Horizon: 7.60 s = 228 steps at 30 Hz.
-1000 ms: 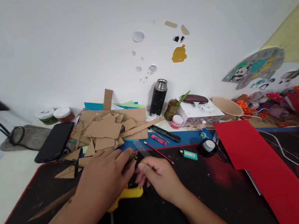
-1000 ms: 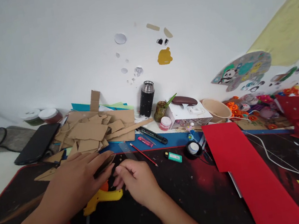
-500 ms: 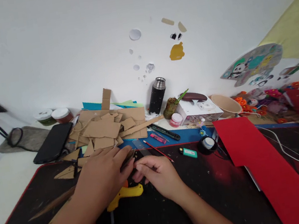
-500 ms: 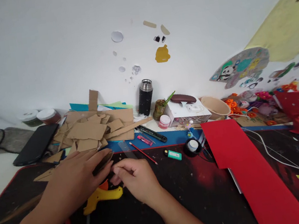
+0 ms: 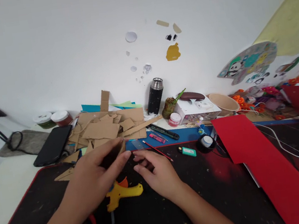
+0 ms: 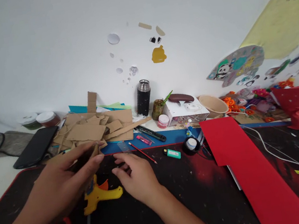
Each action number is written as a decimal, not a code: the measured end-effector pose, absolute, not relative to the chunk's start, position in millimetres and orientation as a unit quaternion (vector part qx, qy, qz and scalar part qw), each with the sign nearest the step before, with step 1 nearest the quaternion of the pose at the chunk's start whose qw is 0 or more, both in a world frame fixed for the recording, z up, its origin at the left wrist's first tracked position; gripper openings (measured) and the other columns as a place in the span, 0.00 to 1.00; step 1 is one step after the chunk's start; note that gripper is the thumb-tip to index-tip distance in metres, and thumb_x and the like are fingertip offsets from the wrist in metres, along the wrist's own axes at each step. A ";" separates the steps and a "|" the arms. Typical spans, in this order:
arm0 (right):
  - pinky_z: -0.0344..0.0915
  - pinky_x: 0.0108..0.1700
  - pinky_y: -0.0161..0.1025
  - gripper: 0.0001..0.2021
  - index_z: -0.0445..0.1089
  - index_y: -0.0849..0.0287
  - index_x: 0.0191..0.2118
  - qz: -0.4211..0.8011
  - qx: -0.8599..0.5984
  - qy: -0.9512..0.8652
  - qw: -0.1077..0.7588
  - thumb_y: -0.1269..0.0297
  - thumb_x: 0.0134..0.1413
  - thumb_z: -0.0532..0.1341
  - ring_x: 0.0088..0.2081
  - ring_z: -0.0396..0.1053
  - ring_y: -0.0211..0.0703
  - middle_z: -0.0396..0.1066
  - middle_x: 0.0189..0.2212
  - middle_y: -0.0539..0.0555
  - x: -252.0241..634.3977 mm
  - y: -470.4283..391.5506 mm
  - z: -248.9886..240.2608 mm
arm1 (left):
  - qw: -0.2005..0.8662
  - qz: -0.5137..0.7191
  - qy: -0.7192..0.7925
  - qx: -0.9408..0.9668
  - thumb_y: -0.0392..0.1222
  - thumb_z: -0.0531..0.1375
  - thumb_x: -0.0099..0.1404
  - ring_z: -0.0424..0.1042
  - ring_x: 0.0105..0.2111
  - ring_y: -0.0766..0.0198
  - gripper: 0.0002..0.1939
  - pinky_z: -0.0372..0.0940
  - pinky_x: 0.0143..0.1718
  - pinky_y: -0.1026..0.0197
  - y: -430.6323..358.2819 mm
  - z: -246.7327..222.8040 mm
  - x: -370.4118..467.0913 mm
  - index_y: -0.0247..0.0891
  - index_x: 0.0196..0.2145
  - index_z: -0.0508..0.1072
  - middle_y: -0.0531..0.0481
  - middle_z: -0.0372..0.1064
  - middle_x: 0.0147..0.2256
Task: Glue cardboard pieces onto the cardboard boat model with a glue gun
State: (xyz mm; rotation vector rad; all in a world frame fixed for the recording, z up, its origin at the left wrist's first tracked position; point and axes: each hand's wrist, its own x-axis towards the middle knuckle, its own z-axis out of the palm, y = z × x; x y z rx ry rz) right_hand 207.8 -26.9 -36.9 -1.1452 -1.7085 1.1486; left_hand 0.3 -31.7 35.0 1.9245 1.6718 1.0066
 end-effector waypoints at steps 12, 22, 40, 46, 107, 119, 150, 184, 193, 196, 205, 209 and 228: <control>0.74 0.59 0.52 0.29 0.70 0.50 0.67 0.522 -0.353 -0.619 0.468 0.44 0.67 0.69 0.56 0.79 0.55 0.78 0.59 0.60 207.1 -36.9 -28.6 | 0.539 0.473 0.526 0.456 0.62 0.72 0.62 0.82 0.41 0.51 0.27 0.78 0.43 0.54 -22.7 30.5 1.6 0.44 0.52 0.82 0.45 0.85 0.44; 0.73 0.60 0.52 0.37 0.65 0.47 0.71 0.654 -0.278 -0.544 0.445 0.36 0.64 0.68 0.54 0.78 0.54 0.73 0.62 0.60 194.8 -45.8 -26.5 | 0.536 0.511 0.524 0.421 0.60 0.72 0.63 0.83 0.43 0.50 0.22 0.79 0.46 0.51 -34.6 31.9 11.8 0.44 0.48 0.81 0.46 0.84 0.47; 0.76 0.49 0.45 0.29 0.75 0.54 0.53 0.681 -0.344 -0.481 0.432 0.33 0.61 0.67 0.49 0.80 0.54 0.81 0.50 0.59 184.5 -52.4 -30.2 | 0.530 0.535 0.500 0.427 0.54 0.73 0.65 0.80 0.43 0.57 0.15 0.76 0.43 0.59 -33.8 19.9 27.3 0.43 0.42 0.79 0.49 0.82 0.44; 0.75 0.39 0.40 0.30 0.76 0.59 0.49 0.710 -0.341 -0.437 0.434 0.34 0.60 0.69 0.33 0.76 0.43 0.79 0.39 0.55 184.1 -50.5 -30.6 | 0.529 0.512 0.513 0.442 0.57 0.73 0.64 0.79 0.39 0.59 0.18 0.74 0.34 0.64 -33.7 19.6 26.5 0.43 0.43 0.81 0.48 0.82 0.43; 0.74 0.25 0.41 0.55 0.73 0.70 0.54 0.952 -0.185 -0.186 0.156 0.19 0.60 0.37 0.22 0.78 0.50 0.78 0.27 0.61 201.0 -47.8 -51.8 | 0.649 0.608 0.361 0.279 0.50 0.82 0.50 0.83 0.32 0.58 0.16 0.78 0.34 0.63 -25.8 32.4 18.5 0.37 0.29 0.86 0.44 0.85 0.31; 0.73 0.24 0.41 0.59 0.73 0.73 0.55 0.952 -0.185 -0.194 0.147 0.17 0.57 0.34 0.22 0.76 0.50 0.78 0.27 0.62 198.0 -50.0 -57.3 | 0.668 0.605 0.335 0.273 0.48 0.81 0.52 0.82 0.31 0.59 0.15 0.77 0.33 0.63 -25.5 31.0 18.0 0.38 0.27 0.84 0.46 0.84 0.29; 0.72 0.24 0.40 0.62 0.72 0.73 0.56 0.954 -0.187 -0.182 0.148 0.15 0.53 0.32 0.21 0.74 0.48 0.77 0.25 0.61 188.6 -56.4 -63.8 | 0.700 0.615 0.281 0.231 0.46 0.81 0.53 0.79 0.31 0.63 0.16 0.75 0.35 0.65 -26.4 24.2 21.4 0.38 0.27 0.79 0.51 0.79 0.28; 0.75 0.26 0.39 0.49 0.73 0.69 0.57 0.964 -0.143 -0.141 0.176 0.22 0.60 0.49 0.26 0.81 0.52 0.81 0.30 0.60 183.5 -57.6 -64.5 | 0.687 0.620 0.301 0.229 0.47 0.82 0.48 0.78 0.29 0.62 0.18 0.74 0.31 0.65 -14.8 18.7 18.1 0.37 0.25 0.79 0.52 0.77 0.25; 0.74 0.25 0.39 0.53 0.72 0.70 0.58 0.960 -0.176 -0.141 0.165 0.20 0.61 0.40 0.24 0.80 0.51 0.79 0.28 0.60 182.8 -56.9 -63.3 | 0.689 0.616 0.306 0.226 0.50 0.82 0.48 0.77 0.28 0.63 0.20 0.73 0.31 0.64 -14.1 14.7 18.3 0.38 0.25 0.78 0.54 0.76 0.25; 0.74 0.25 0.39 0.53 0.72 0.70 0.58 0.962 -0.170 -0.137 0.165 0.20 0.60 0.41 0.24 0.80 0.51 0.80 0.29 0.60 183.2 -57.8 -65.1 | 0.687 0.619 0.310 0.222 0.50 0.83 0.47 0.78 0.29 0.63 0.21 0.74 0.32 0.65 -14.3 15.4 18.7 0.38 0.26 0.78 0.54 0.76 0.25; 0.74 0.25 0.39 0.54 0.72 0.69 0.59 0.961 -0.173 -0.145 0.159 0.18 0.57 0.42 0.24 0.80 0.51 0.80 0.29 0.60 181.1 -60.0 -67.7 | 0.692 0.626 0.317 0.171 0.47 0.82 0.50 0.83 0.32 0.60 0.17 0.79 0.36 0.63 -11.8 14.8 15.0 0.37 0.31 0.83 0.49 0.84 0.30; 0.74 0.24 0.39 0.55 0.71 0.70 0.60 0.956 -0.193 -0.153 0.162 0.18 0.58 0.42 0.23 0.79 0.50 0.79 0.28 0.59 183.7 -56.9 -59.9 | 0.699 0.625 0.299 0.176 0.48 0.80 0.55 0.85 0.36 0.56 0.19 0.80 0.38 0.61 -8.2 10.6 10.8 0.35 0.40 0.86 0.43 0.87 0.37; 0.73 0.24 0.38 0.51 0.73 0.71 0.59 0.946 -0.210 -0.149 0.195 0.21 0.61 0.45 0.23 0.80 0.50 0.80 0.29 0.61 187.6 -52.5 -51.6 | 0.696 0.594 0.300 0.271 0.47 0.79 0.56 0.84 0.34 0.57 0.14 0.78 0.35 0.62 -11.0 7.0 9.8 0.36 0.33 0.85 0.45 0.84 0.33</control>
